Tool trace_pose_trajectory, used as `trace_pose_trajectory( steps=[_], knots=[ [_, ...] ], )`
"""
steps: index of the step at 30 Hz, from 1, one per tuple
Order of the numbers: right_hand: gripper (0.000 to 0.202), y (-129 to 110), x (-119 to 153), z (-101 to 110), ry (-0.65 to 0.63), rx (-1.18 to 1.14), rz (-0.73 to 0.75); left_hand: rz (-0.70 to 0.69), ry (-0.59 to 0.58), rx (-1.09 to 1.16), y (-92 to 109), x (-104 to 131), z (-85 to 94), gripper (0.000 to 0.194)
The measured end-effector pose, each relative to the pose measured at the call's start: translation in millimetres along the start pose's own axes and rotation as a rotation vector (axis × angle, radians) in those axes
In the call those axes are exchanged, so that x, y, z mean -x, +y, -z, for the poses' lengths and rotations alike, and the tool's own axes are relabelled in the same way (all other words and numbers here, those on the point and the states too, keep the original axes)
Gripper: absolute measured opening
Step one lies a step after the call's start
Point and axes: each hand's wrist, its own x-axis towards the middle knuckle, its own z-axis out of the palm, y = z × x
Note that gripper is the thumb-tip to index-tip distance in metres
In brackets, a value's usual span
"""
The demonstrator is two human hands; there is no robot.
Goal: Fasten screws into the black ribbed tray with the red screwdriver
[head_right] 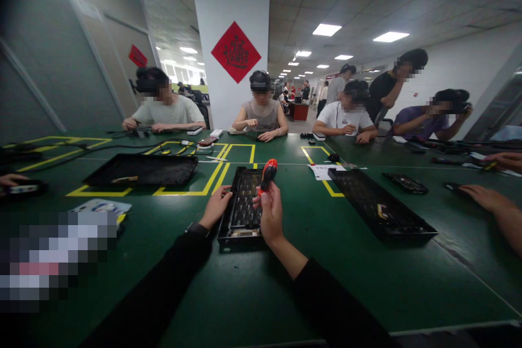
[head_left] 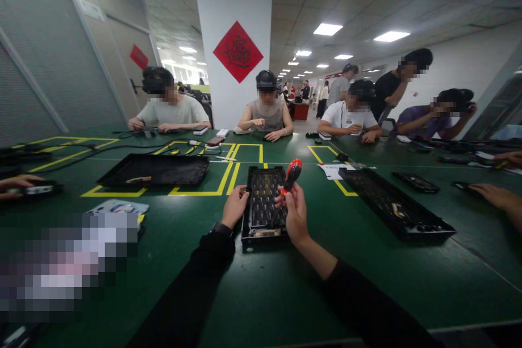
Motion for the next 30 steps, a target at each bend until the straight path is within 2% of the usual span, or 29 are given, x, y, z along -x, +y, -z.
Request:
trace_pose_trajectory(
  steps=[8, 15, 23, 30],
  knots=[
    [0.042, 2.1, -0.4, 1.8, -0.015, 0.103, 0.026, 0.008, 0.006, 0.013, 1.5, 0.3, -0.1, 0.034],
    [0.043, -1.5, 0.1, -0.5, -0.076, 0.028, 0.027, 0.006, 0.001, 0.019, -1.1, -0.6, -1.4, 0.034],
    [0.047, -1.4, -0.1, -1.3, -0.047, 0.004, 0.016, 0.005, 0.004, 0.015, 0.4, -0.2, -0.9, 0.033],
    [0.032, -8.5, 0.5, 1.3, -0.074, 0.066, 0.019, 0.012, -0.002, 0.015, 1.8, 0.2, 0.8, 0.033]
  ],
)
